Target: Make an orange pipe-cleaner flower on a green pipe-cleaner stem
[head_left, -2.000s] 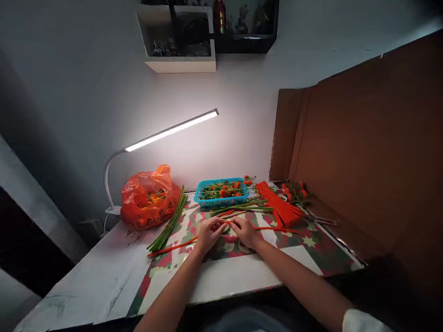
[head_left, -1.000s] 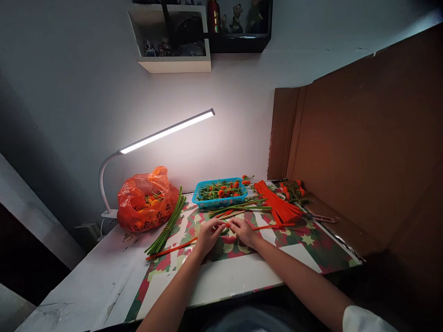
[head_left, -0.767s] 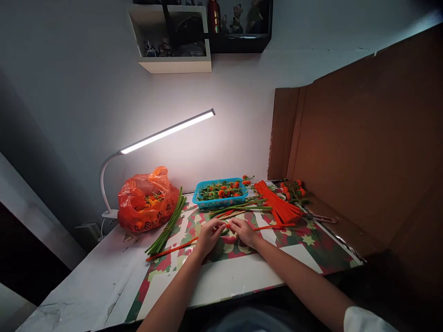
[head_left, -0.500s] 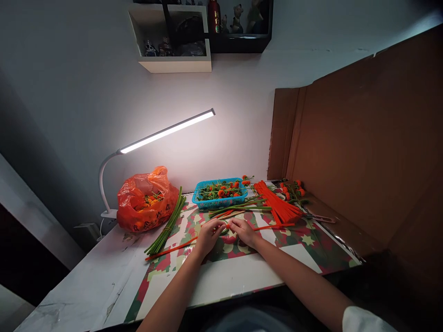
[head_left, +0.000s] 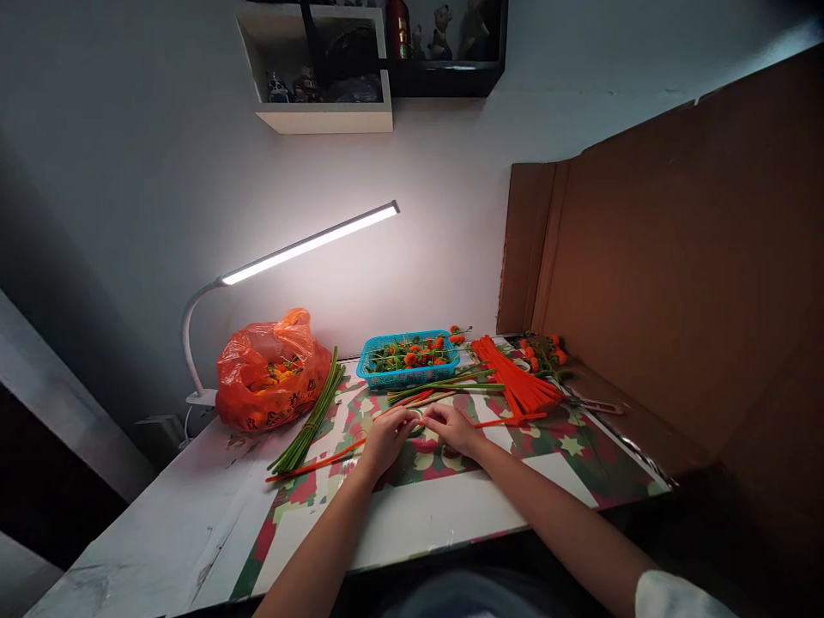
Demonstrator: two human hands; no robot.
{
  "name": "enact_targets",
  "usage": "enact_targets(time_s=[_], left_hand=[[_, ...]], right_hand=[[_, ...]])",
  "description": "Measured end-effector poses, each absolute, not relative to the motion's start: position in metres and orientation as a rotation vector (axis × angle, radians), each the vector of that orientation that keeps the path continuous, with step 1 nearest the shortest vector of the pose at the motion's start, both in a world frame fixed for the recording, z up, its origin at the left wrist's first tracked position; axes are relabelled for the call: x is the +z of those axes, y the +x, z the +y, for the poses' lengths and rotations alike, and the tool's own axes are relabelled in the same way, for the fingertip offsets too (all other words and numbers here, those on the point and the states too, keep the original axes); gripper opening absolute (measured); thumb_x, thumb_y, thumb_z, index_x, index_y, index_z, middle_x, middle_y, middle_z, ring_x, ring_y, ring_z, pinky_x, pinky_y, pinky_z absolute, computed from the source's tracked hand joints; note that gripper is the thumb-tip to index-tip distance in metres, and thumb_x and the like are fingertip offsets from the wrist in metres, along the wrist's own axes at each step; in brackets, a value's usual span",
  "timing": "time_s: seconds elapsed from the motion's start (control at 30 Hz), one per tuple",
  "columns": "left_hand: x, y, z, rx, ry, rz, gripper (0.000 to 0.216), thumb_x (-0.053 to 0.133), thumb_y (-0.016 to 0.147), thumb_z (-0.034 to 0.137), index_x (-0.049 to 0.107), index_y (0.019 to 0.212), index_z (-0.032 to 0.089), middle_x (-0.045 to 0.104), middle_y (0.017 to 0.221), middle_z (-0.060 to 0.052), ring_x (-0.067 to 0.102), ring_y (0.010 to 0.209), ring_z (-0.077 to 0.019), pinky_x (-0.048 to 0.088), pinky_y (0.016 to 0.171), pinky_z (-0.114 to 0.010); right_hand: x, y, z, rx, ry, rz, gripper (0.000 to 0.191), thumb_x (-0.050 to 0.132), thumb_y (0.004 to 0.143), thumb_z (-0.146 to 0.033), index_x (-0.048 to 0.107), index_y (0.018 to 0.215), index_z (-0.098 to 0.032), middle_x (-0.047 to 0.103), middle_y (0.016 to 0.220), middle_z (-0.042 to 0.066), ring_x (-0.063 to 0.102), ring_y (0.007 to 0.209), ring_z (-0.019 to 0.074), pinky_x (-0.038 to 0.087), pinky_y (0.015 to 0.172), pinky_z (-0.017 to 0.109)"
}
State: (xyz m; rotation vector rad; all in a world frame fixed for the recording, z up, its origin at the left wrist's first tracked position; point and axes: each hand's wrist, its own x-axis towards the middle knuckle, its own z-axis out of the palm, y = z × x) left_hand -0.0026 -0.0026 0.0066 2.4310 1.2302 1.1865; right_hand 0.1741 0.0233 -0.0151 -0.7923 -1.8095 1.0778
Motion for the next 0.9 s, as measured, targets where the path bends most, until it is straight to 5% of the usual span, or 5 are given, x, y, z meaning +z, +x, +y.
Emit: enact_targets(time_s=[0.9], left_hand=[[0.0075,-0.0001,-0.0027,1.234,2.261,1.142,0.023,0.049,0.088,0.032,0.065,0.079,0.018,0.067,0.077,-0.003,0.057,0.067,-0.0134,0.044,0.063,-0.023]], right_hand=[[-0.0139,0.1767,0.0246,0.996,-0.722,-1.934,0.039,0.044,0.087,-0.053,0.052,0.071,-0.018,0.046,0.067,-0.002,0.043,0.066,0.0132,0.033,0.062,0.024]])
